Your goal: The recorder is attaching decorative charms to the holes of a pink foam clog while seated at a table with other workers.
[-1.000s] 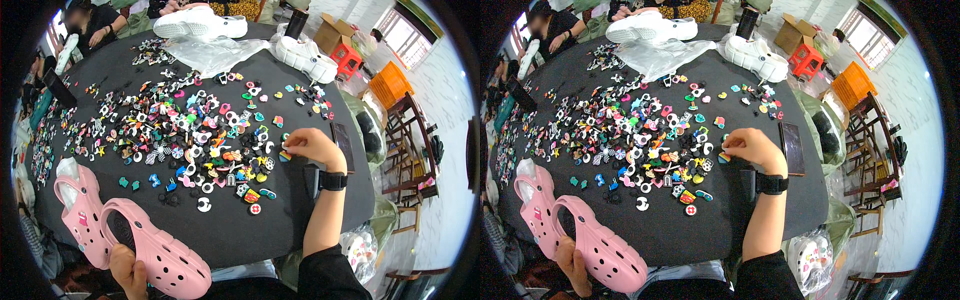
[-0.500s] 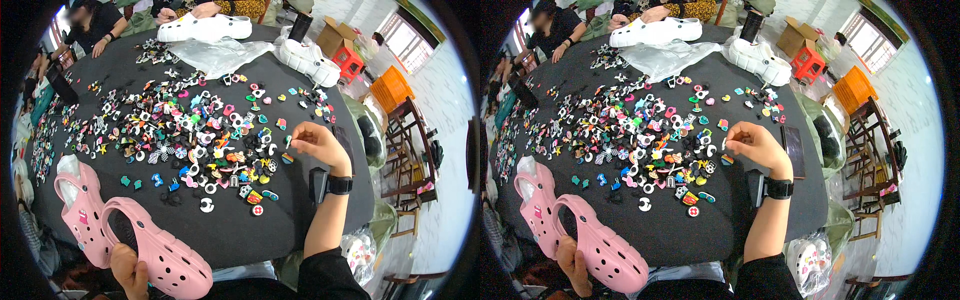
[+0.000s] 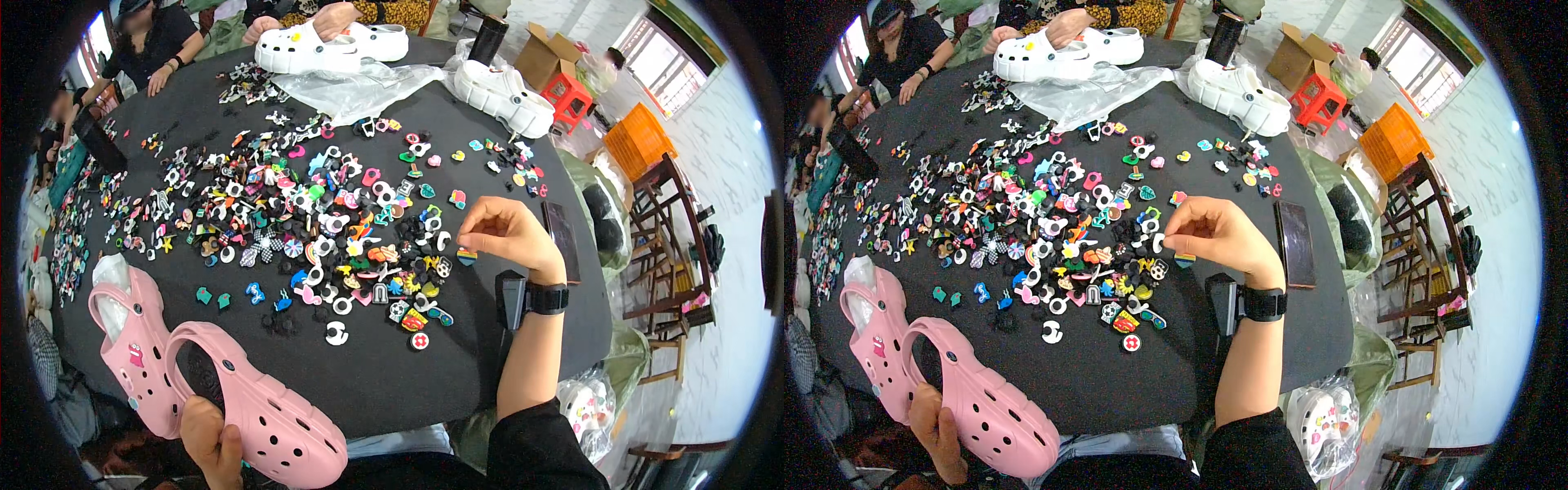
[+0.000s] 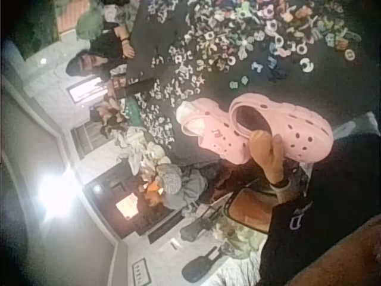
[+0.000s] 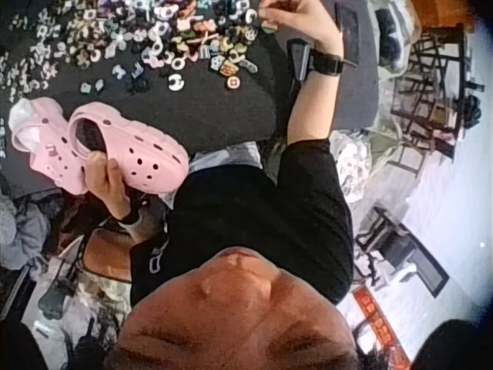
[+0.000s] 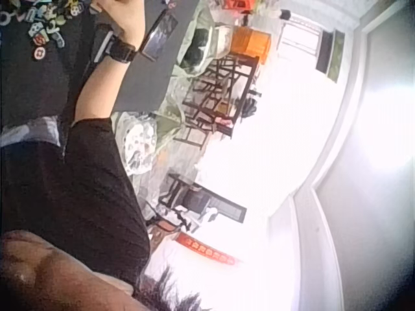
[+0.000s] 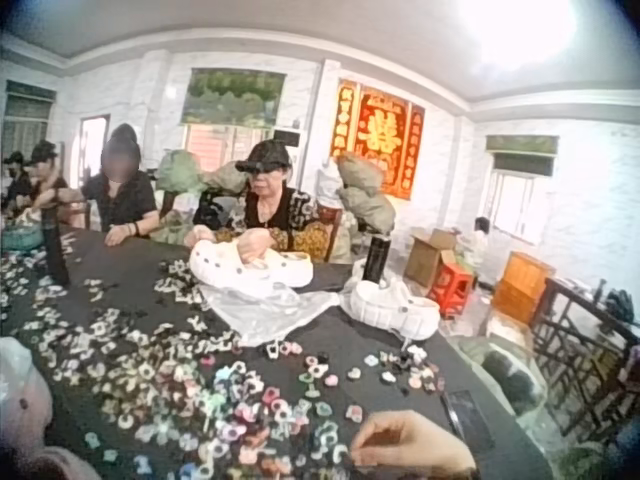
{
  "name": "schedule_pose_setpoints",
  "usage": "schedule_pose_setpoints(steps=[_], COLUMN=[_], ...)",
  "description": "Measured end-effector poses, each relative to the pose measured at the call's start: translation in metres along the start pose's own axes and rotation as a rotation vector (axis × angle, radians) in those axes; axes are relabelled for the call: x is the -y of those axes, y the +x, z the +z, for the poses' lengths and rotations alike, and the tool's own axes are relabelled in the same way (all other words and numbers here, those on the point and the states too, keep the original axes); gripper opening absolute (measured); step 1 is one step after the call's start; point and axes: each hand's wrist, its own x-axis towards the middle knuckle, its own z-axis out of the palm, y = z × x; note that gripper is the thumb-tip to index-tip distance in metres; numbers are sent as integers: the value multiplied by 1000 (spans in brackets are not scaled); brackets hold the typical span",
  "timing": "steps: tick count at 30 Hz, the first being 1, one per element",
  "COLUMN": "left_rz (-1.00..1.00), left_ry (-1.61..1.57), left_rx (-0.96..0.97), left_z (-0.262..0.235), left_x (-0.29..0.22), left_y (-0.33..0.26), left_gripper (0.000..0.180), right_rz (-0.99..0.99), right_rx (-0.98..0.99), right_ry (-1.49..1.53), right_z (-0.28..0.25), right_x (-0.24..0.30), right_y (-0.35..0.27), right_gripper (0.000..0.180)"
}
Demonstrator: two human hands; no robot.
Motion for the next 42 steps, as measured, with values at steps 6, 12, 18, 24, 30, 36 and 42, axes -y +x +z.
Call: schedule_pose_setpoints(steps=[6, 12, 18, 24, 30, 36, 42], left_rz=[-28, -29, -53, 23, 35, 38, 35], left_ry=[36, 21, 31, 16, 16, 15, 6], left_rx=[-13, -12, -6, 47, 16, -4, -2], left_z=[-1, 1, -3, -3, -1, 0, 2], left_x=[-4, -5, -6, -9, -8, -7, -4], left_y=[1, 5, 4, 8, 8, 6, 6], left_gripper=[35, 39, 38, 37, 40, 45, 47], right_rz=[-46, -71, -28, -192, -7, -24, 0], right_rx=[267, 430, 372, 336, 220, 122, 67], right_ry=[-302, -484, -644, -447, 173, 253, 255], right_z=[13, 43, 54, 43, 31, 38, 33], right_x=[7, -2, 1, 8, 7, -9, -15], right_y=[-2, 14, 12, 12, 13, 26, 27], right_gripper=[26, 22, 18, 17, 17, 18, 22])
